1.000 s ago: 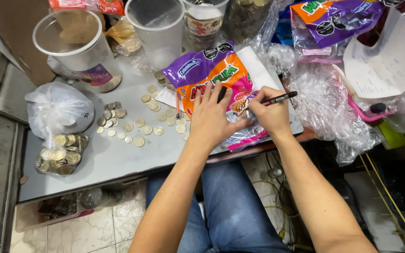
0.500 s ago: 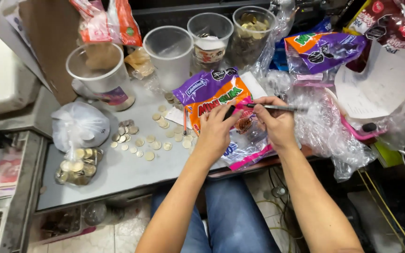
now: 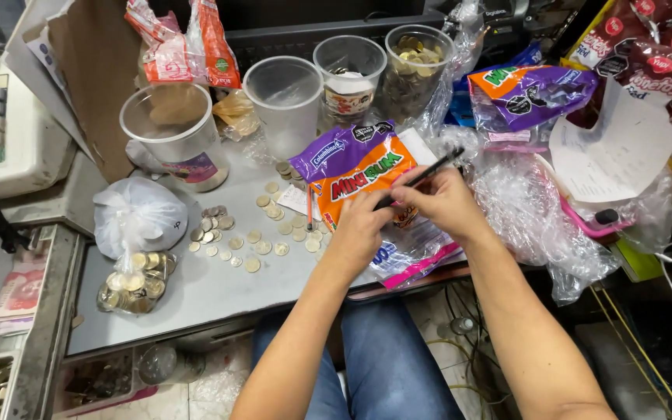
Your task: The person sorts a pile of coins on a table by hand, separating them into groups. They then pick up a pen and write on a small piece of paper. Finally, they pick up a purple snack bag, write on it with the pen, and place it on the table.
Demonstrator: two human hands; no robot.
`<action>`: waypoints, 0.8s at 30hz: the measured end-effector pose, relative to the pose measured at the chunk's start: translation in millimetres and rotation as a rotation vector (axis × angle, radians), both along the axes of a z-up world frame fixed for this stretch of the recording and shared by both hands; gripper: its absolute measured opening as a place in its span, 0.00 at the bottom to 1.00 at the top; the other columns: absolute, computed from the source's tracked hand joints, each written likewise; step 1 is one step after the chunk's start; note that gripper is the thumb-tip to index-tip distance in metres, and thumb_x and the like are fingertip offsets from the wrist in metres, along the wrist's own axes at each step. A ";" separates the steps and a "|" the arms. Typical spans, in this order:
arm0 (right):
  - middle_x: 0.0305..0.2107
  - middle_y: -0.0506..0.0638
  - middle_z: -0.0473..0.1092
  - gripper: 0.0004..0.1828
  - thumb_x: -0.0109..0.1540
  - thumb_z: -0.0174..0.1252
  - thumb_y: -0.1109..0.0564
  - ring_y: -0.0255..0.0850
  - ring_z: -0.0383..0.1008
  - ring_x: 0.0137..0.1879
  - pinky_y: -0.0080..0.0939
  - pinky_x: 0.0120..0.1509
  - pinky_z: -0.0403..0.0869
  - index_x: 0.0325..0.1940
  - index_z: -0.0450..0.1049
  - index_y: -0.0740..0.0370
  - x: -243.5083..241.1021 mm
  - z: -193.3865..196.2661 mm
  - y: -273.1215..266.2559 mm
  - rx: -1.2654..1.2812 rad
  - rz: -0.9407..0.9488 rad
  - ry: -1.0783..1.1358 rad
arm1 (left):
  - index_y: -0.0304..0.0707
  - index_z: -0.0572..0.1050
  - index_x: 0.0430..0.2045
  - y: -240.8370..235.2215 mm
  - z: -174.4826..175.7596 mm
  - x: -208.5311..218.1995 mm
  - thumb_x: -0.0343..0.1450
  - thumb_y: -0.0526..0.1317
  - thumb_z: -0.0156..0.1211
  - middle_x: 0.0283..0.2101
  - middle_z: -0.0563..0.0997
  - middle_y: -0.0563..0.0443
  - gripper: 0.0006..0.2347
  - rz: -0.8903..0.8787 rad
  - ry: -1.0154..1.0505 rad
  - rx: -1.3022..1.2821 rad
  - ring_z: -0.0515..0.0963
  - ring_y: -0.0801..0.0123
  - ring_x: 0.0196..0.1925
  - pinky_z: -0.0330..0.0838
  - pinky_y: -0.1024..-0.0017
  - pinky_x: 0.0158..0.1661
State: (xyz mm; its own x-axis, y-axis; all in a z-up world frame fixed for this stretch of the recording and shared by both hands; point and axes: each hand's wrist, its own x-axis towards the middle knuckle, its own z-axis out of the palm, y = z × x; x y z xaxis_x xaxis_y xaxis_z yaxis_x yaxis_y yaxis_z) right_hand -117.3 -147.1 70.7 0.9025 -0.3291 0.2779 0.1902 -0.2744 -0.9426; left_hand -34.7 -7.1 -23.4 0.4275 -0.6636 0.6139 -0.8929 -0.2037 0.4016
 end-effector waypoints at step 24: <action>0.27 0.62 0.78 0.21 0.64 0.64 0.39 0.67 0.78 0.44 0.60 0.46 0.73 0.37 0.82 0.61 -17.5 16.7 -94.4 -0.751 -0.457 0.470 | 0.27 0.59 0.64 59.8 101.9 12.8 0.74 0.53 0.63 0.39 0.82 0.34 0.32 0.616 0.402 -0.140 0.81 0.40 0.47 0.73 0.47 0.48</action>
